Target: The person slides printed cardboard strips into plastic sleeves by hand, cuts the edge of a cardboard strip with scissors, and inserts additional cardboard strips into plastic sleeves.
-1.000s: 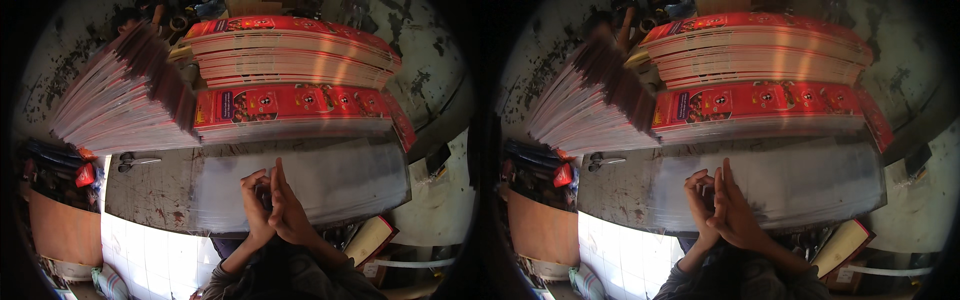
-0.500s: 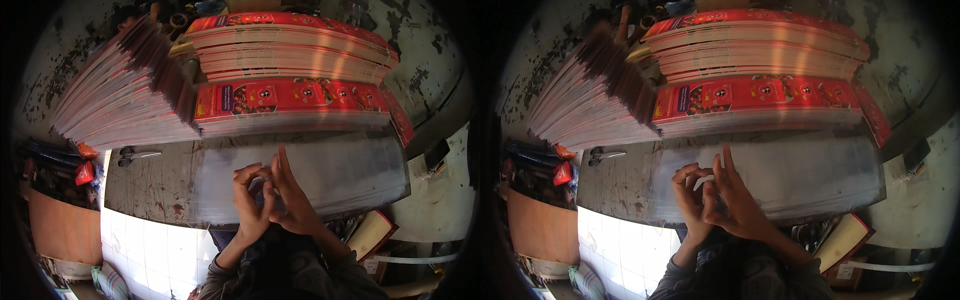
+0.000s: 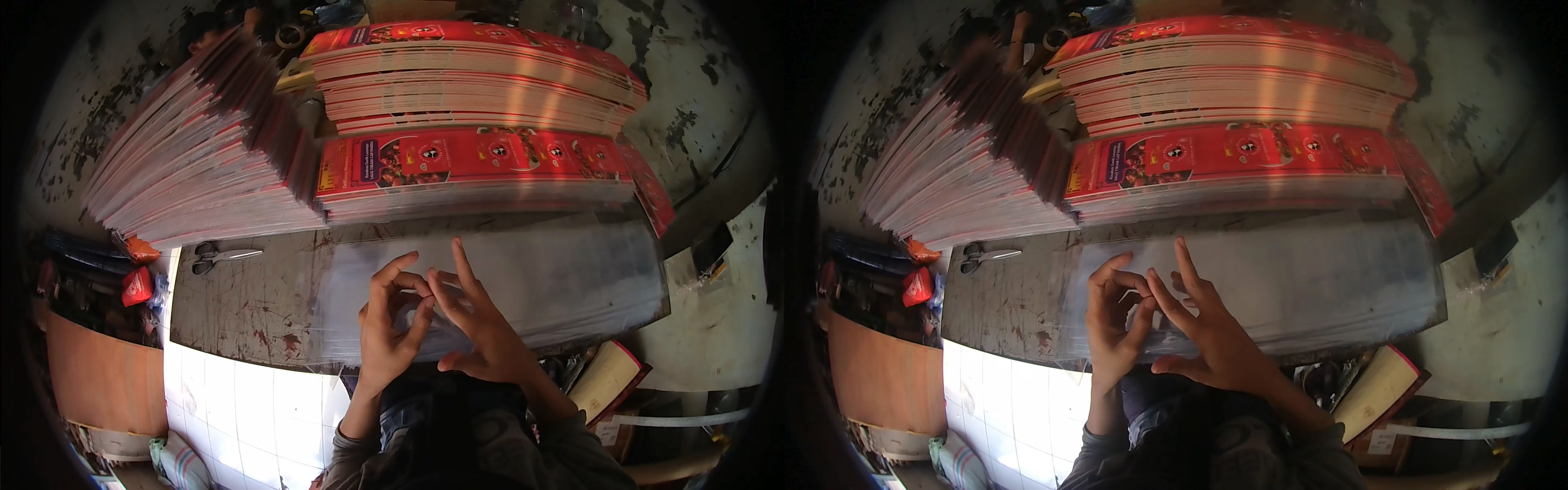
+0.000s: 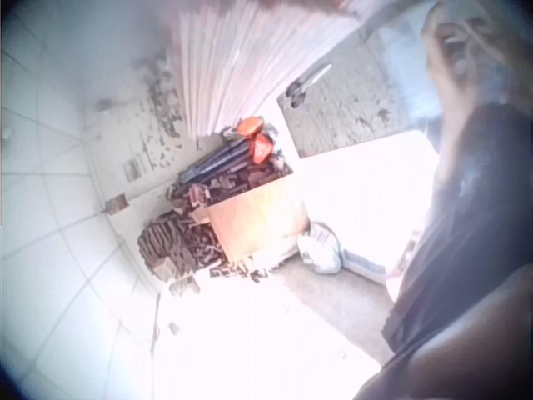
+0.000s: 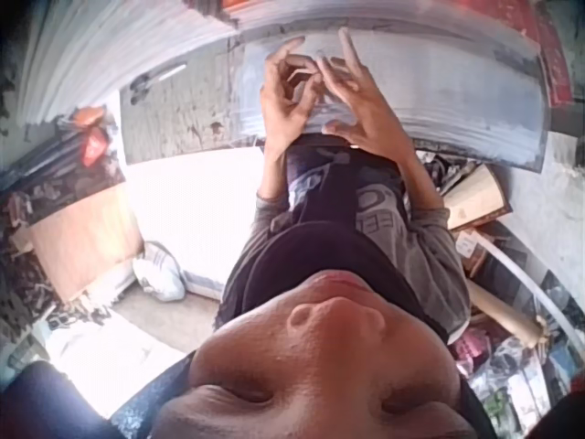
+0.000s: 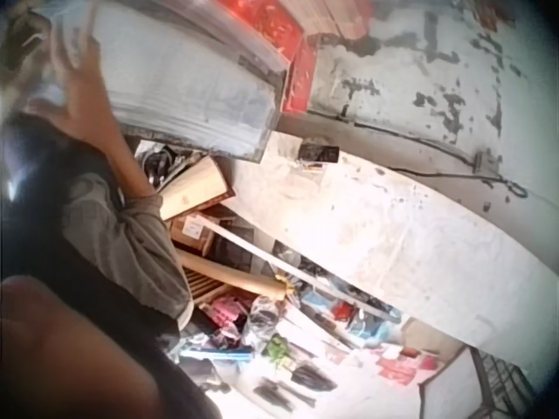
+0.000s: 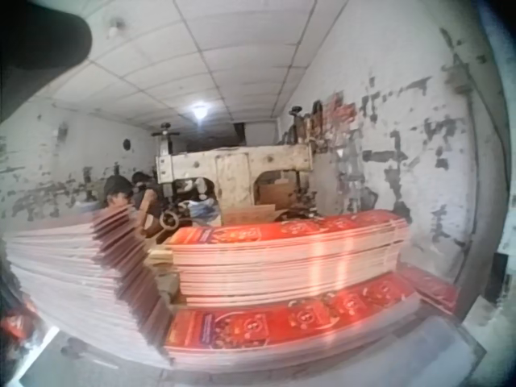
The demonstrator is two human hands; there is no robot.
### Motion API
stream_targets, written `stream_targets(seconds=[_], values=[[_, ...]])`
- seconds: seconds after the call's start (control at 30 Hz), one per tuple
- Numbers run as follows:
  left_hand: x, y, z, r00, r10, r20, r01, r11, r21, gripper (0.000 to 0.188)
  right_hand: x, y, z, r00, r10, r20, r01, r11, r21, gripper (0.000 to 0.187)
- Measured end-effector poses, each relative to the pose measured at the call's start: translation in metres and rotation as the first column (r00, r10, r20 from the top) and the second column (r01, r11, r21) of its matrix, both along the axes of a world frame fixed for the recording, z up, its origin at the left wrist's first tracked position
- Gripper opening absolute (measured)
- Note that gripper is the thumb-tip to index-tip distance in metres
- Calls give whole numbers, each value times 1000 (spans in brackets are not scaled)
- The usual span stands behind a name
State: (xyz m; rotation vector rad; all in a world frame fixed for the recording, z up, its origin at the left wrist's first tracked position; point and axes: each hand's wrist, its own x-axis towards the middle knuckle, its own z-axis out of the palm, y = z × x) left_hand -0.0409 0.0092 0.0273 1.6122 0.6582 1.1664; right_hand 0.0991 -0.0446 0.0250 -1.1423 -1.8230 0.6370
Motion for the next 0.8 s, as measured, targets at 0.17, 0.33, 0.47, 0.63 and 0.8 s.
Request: stream_targets(seconds=[0.17,0.33,0.47,0.63,0.8], values=[[4,-4,-9,992,127,-11,-125,987,99,46,-6,-4,1,993,-37,114,32,998,46,86],[7,-7,-20,976,210,54,-216,961,170,36,-13,-6,0,993,-48,111,42,997,58,88],[9,-7,-23,981,168,100,-180,976,123,35,-13,-5,-4,989,-58,136,49,996,75,87],[9,-7,-22,983,147,110,-157,984,81,38,-13,-4,-10,990,-48,134,37,996,81,87],[8,-6,-25,977,178,119,-193,973,128,39,-15,-4,-14,997,-25,68,23,999,39,88]])
